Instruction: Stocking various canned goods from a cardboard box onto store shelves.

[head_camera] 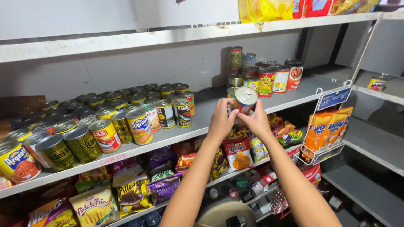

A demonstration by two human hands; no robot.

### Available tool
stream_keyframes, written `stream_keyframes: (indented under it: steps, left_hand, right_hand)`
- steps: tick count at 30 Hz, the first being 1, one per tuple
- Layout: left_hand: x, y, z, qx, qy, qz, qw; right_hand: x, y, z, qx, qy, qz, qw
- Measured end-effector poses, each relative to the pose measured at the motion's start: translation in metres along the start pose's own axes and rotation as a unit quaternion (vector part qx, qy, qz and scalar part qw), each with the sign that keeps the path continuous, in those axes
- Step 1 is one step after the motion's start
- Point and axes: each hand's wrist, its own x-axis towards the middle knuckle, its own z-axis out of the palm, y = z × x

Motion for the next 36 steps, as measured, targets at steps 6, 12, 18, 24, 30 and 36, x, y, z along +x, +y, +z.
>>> stream_keyframes:
  steps: [6, 12, 18, 24, 30, 36]
  left_hand:
    - [0.008, -0.026, 0.004, 0.063, -0.047, -0.035, 0.996]
    - [0.01, -0.03, 0.009, 0.126, -0.071, -0.114, 0.983]
    - [0.014, -0.056, 0.019, 0.083, -0.045, -0.148, 0.985]
    - [0.015, -0.076, 0.025, 0.05, -0.06, -0.178, 0.981]
    - [0.012, -0.086, 0.029, 0.07, -0.053, -0.16, 0.983]
    - [0.013, -0.049, 0.021, 0.159, -0.073, -0.196, 0.965]
  right_hand:
    - [0.022, 0.035, 0.018, -0.09, -0.052, 0.021, 0.994]
    - [0.016, 0.033, 0.022, -0.11, -0.061, 0.011, 0.992]
    - [0.015, 0.067, 0.031, -0.069, -0.044, -0.067, 0.994]
    - [0.014, 0.069, 0.033, -0.064, -0.004, -0.104, 0.992]
    - [0.015, 0.055, 0.027, -0.017, -0.059, -0.048, 0.997]
    - [0.018, 0.071, 0.032, -0.118, -0.067, -0.091, 0.986]
